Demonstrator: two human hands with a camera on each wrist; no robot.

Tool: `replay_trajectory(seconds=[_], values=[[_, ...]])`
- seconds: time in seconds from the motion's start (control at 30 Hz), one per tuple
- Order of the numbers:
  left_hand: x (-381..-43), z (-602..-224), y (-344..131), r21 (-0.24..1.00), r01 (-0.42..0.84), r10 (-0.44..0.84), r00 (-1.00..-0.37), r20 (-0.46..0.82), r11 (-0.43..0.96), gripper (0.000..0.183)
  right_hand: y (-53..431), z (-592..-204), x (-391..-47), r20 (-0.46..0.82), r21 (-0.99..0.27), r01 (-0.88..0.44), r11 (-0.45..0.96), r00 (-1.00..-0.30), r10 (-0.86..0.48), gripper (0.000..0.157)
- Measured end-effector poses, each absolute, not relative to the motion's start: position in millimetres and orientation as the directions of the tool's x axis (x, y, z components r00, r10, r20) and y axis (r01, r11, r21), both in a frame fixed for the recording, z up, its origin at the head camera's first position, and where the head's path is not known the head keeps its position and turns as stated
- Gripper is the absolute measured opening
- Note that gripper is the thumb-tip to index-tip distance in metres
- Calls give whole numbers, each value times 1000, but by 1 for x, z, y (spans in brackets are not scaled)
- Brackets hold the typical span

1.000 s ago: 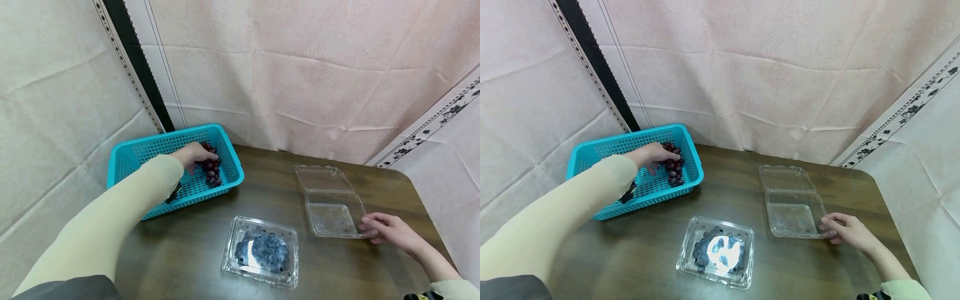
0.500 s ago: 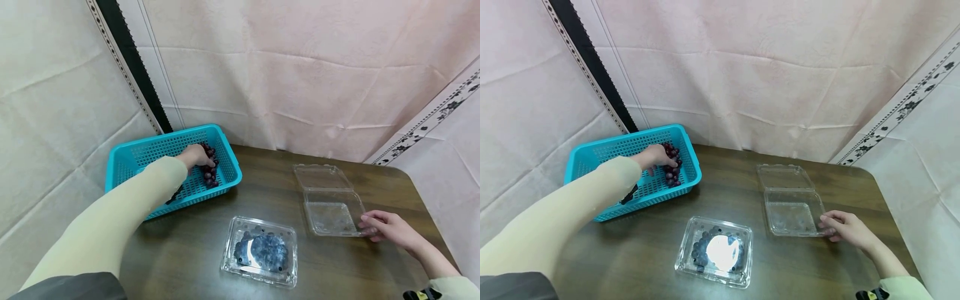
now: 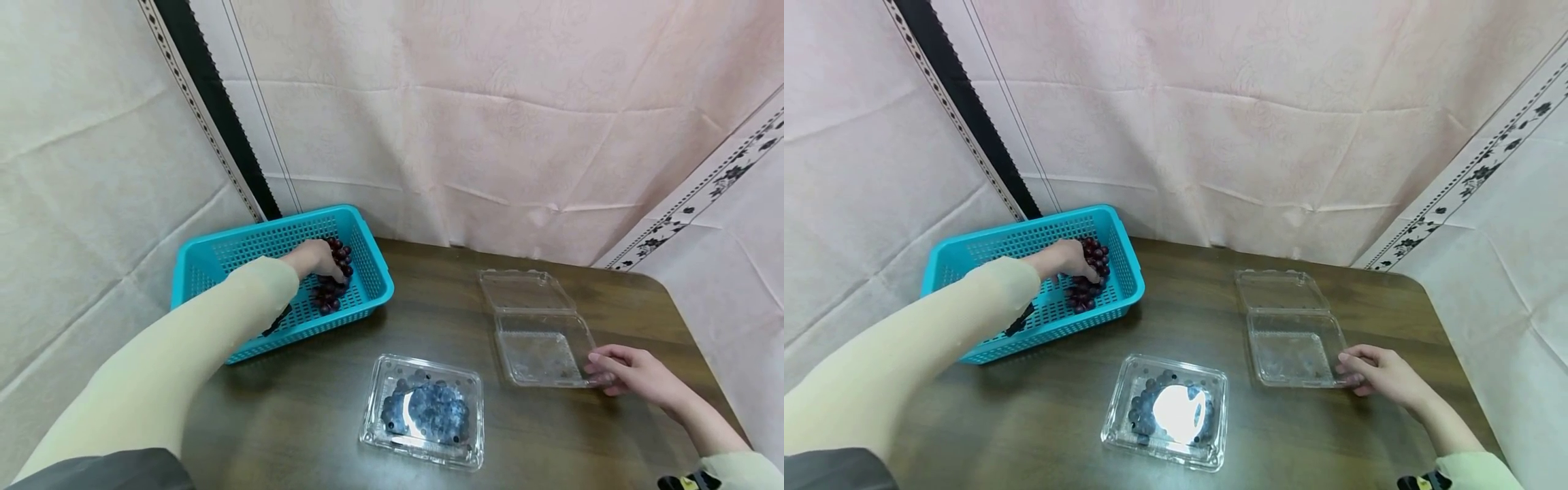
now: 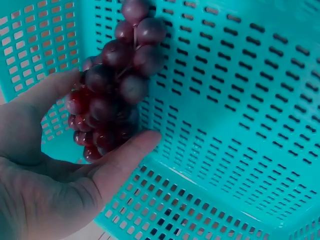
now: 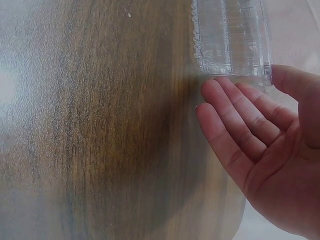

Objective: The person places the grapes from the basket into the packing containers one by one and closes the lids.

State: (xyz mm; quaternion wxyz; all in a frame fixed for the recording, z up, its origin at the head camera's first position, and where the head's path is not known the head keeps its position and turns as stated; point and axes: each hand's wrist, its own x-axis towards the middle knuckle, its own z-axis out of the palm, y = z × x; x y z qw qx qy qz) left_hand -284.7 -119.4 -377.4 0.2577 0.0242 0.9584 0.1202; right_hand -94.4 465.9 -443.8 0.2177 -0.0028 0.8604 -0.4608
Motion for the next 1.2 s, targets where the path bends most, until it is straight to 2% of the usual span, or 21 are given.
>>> replay_trajectory(seconds=[0.1, 0.2, 0.4, 0.53, 0.57, 0.77, 0.97, 1.1, 1.2], values=[[-284, -381, -117, 242, -19, 102, -872, -479, 970, 59, 466, -444, -93, -364, -797, 183, 575, -906, -216, 47], [-284, -385, -114, 208, 9, 106, -881, -461, 978, 59, 466, -445, -93, -357, -802, 177, 571, -908, -219, 47], [-281, -390, -116, 163, 37, 108, -887, -449, 986, 36, 465, -445, -94, -354, -801, 176, 572, -910, -216, 46], [-280, -388, -123, 170, 46, 119, -885, -451, 984, 29, 465, -445, -95, -352, -804, 175, 568, -910, -218, 46], [-280, -387, -125, 172, 48, 122, -885, -449, 984, 34, 465, -445, -96, -353, -805, 175, 567, -909, -220, 46], [-285, -389, -138, 171, 88, 156, -882, -445, 981, 94, 464, -445, -95, -353, -806, 170, 567, -907, -230, 46], [-276, -381, -147, 293, 56, 183, -887, -425, 955, 105, 462, -444, -94, -359, -806, 184, 563, -907, -218, 49], [-273, -377, -147, 421, -77, 140, -877, -461, 904, 112, 462, -445, -93, -357, -807, 185, 561, -909, -214, 48], [-276, -379, -147, 493, -196, 89, -864, -496, 848, 105, 462, -445, -93, -362, -803, 193, 563, -910, -204, 48]])
